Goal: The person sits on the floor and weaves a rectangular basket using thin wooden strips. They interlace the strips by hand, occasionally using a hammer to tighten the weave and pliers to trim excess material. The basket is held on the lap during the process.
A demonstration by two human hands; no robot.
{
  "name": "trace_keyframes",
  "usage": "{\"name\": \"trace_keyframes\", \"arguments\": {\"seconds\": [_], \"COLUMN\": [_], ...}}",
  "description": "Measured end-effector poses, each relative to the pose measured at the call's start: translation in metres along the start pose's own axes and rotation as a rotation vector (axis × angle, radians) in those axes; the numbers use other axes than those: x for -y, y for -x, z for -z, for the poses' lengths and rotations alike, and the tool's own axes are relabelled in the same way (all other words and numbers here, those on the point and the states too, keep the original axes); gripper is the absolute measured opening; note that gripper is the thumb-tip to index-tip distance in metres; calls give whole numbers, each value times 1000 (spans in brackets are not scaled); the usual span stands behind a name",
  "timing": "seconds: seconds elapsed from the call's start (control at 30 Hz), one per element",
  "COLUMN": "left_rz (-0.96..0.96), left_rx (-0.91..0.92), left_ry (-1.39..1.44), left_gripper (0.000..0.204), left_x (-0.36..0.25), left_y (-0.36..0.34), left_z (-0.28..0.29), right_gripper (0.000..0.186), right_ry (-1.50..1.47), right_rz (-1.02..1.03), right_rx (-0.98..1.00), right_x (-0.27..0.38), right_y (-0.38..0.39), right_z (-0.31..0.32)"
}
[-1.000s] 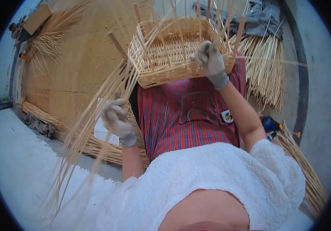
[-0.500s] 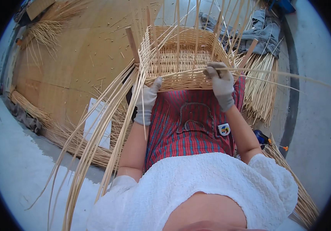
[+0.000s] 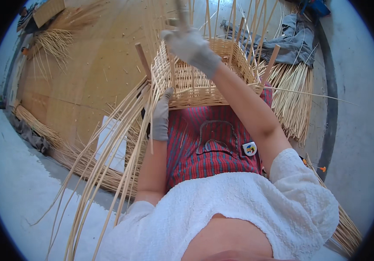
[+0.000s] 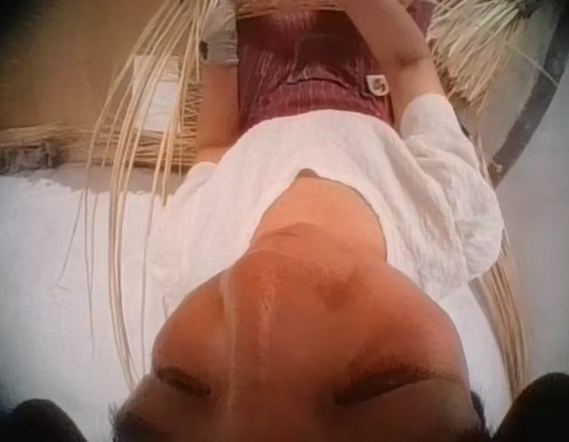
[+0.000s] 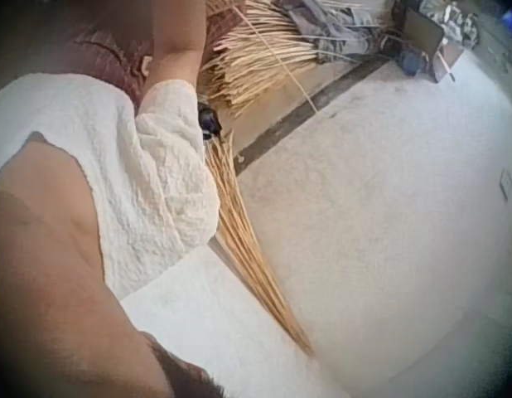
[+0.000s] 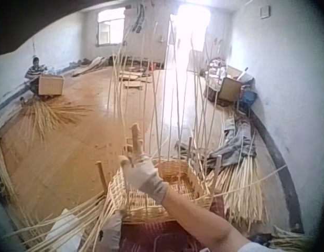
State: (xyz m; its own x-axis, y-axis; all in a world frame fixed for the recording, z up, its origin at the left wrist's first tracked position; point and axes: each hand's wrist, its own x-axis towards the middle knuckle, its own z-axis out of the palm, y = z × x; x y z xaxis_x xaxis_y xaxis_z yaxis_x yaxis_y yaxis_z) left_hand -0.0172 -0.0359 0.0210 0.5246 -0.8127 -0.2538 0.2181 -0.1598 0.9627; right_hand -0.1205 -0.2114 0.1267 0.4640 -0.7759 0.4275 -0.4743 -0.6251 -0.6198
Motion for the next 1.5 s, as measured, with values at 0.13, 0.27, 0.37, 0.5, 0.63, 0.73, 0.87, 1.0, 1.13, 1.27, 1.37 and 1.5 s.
{"name": "trace_keyframes", "arguments": {"seconds": [0.13,0.27,0.37,0.5,0.63,0.73,0.87,1.0,1.13,1.27,1.37,1.5], "left_rz": [-47,-517,-84,75,220,191,-167,-309,-366,-470,-218,-206], "left_rx": [-17,33,297,484,400,424,351,95,73,350,532,386], "left_ry": [234,-89,-134,-279,-245,-243,-400,-681,-253,-552,-495,-535], "left_gripper": [59,29,23,28,26,24,29,40,35,17,18,22], "left_x": [20,48,-10,-1,-5,-3,-15,-43,-40,-20,33,39], "left_y": [12,71,40,-11,-11,-10,-13,-27,0,9,-3,-2], "left_z": [15,-7,-50,-62,-65,-68,-68,-96,-98,-131,-160,-179], "right_gripper": [48,34,30,41,65,44,23,28,16,26,29,40], "right_ry": [-955,-1030,-941,-421,-113,-901,-976,-1169,-646,-956,-763,54], "right_rz": [19,-513,-644,8,4,81,-406,-242,-626,-658,-462,99], "right_rx": [-346,-488,-391,-372,-236,-386,-437,-342,-317,-735,-605,-492], "right_x": [-48,-49,-51,-70,-12,-109,-94,-60,-79,-109,-104,-101], "right_y": [150,205,210,138,70,159,211,213,212,250,201,97], "right_z": [24,28,41,36,59,53,65,62,130,119,121,124]}}
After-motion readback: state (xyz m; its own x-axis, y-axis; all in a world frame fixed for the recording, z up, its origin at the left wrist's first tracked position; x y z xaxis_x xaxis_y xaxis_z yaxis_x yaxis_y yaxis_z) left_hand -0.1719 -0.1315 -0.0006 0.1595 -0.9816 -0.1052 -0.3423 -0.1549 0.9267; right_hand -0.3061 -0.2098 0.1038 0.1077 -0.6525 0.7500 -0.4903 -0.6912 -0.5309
